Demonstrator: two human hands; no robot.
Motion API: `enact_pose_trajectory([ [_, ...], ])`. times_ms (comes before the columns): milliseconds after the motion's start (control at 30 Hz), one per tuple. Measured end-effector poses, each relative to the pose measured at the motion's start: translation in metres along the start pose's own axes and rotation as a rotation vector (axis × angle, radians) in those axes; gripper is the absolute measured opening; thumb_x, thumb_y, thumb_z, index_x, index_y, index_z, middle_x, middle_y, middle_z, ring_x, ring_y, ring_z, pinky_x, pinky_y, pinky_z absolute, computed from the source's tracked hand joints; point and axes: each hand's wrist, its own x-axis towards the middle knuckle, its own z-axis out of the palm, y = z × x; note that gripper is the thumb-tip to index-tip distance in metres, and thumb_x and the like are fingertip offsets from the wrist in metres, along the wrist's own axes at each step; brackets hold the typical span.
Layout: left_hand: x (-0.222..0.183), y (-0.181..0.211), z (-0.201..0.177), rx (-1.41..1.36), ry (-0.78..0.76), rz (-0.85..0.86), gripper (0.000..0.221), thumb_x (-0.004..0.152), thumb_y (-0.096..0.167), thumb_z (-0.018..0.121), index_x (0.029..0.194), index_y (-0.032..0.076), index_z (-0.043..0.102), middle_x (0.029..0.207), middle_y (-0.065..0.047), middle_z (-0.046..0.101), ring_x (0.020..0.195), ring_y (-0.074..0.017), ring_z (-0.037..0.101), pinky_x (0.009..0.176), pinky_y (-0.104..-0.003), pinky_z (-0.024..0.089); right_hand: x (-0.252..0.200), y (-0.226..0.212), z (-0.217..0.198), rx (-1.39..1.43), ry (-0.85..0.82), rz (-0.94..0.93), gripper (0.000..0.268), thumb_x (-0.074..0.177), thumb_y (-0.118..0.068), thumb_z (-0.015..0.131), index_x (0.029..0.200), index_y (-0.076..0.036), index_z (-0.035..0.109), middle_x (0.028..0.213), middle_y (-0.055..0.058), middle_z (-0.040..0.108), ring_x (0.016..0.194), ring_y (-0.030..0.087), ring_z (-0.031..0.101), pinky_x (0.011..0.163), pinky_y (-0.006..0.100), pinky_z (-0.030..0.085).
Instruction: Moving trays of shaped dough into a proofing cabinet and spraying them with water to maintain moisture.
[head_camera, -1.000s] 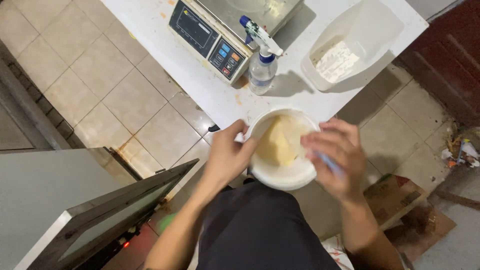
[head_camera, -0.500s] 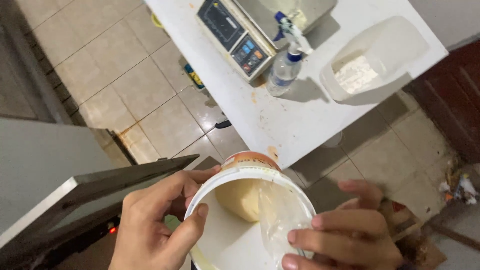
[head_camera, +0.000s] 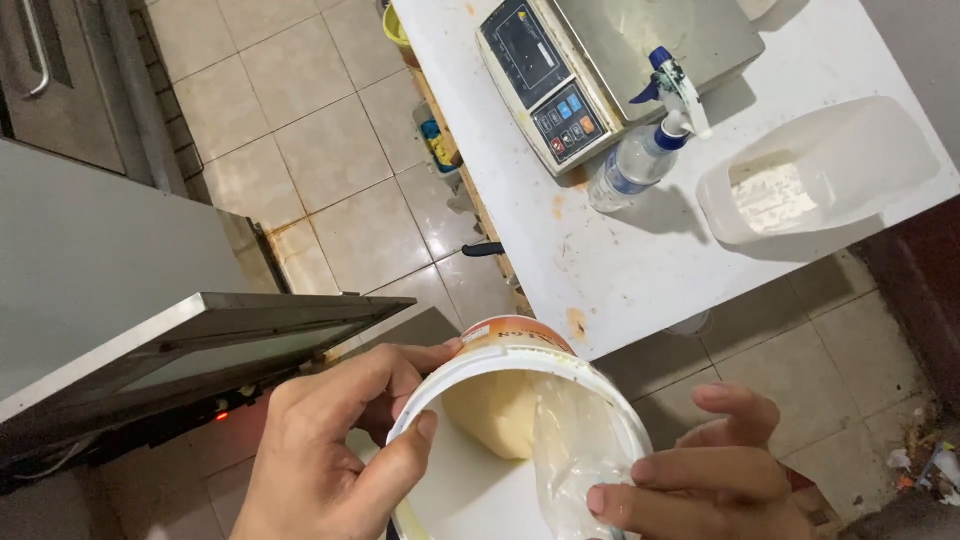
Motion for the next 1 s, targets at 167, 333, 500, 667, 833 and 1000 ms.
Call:
enact_pose_trajectory([
  [167, 0.002, -0.002, 0.002, 0.010, 0.009, 0.020, 0.009, 0.069, 0.007, 0.052, 0.062, 0.009, 0.047, 0.096, -0.009, 0.081, 0.072, -0.0022, 0.063, 0.043, -0.019, 0.039, 0.002, 0.009, 0.000, 0.006, -0.054, -0.087, 0.013, 0.089, -0.029, 0.053, 0.081, -0.037, 0.057, 0.078, -0.034, 0.059, 0.071, -0.010, 0.048, 0.098, 0.031, 0.035],
  [333, 0.004, 0.000, 0.003, 0.009, 0.004, 0.010, 0.008, 0.069, 0.007, 0.052, 0.063, 0.009, 0.047, 0.098, -0.009, 0.080, 0.071, -0.0018, 0.060, 0.044, -0.018, 0.041, 0.003, 0.008, 0.007, 0.000, -0.003, -0.033, 0.016, 0.092, -0.031, 0.049, 0.076, -0.035, 0.053, 0.073, -0.035, 0.055, 0.069, -0.011, 0.044, 0.100, 0.028, 0.032],
  [500, 0.007, -0.001, 0.006, 0.021, -0.016, -0.014, 0.011, 0.071, 0.010, 0.054, 0.063, 0.009, 0.047, 0.101, -0.009, 0.080, 0.069, -0.0023, 0.059, 0.045, -0.018, 0.045, 0.000, 0.011, 0.000, -0.008, -0.055, -0.040, 0.012, 0.090, -0.030, 0.050, 0.080, -0.036, 0.053, 0.080, -0.036, 0.057, 0.072, -0.011, 0.046, 0.100, 0.030, 0.033],
  [667, 0.009, 0.001, 0.009, 0.015, -0.025, -0.036, 0.008, 0.069, 0.009, 0.052, 0.063, 0.009, 0.047, 0.105, -0.008, 0.080, 0.065, -0.0021, 0.056, 0.047, -0.018, 0.046, -0.004, 0.021, -0.005, -0.012, -0.061, -0.137, 0.007, 0.090, -0.037, 0.056, 0.083, -0.038, 0.058, 0.078, -0.036, 0.059, 0.072, -0.010, 0.048, 0.098, 0.031, 0.034],
  [833, 0.009, -0.002, 0.010, 0.030, -0.031, -0.009, 0.010, 0.071, 0.010, 0.054, 0.063, 0.009, 0.048, 0.102, -0.008, 0.080, 0.078, -0.0017, 0.066, 0.049, -0.017, 0.051, -0.002, 0.016, -0.005, -0.030, -0.085, -0.113, 0.012, 0.089, -0.034, 0.056, 0.083, -0.043, 0.059, 0.081, -0.034, 0.059, 0.073, -0.009, 0.048, 0.097, 0.032, 0.035],
  [1000, 0.011, -0.002, 0.010, 0.026, -0.047, -0.025, 0.015, 0.074, 0.015, 0.054, 0.062, 0.010, 0.046, 0.104, -0.007, 0.080, 0.051, -0.0047, 0.043, 0.041, -0.019, 0.038, -0.007, 0.013, 0.000, -0.051, -0.007, -0.112, 0.010, 0.088, -0.037, 0.053, 0.078, -0.039, 0.056, 0.077, -0.035, 0.056, 0.070, -0.008, 0.045, 0.096, 0.034, 0.033],
])
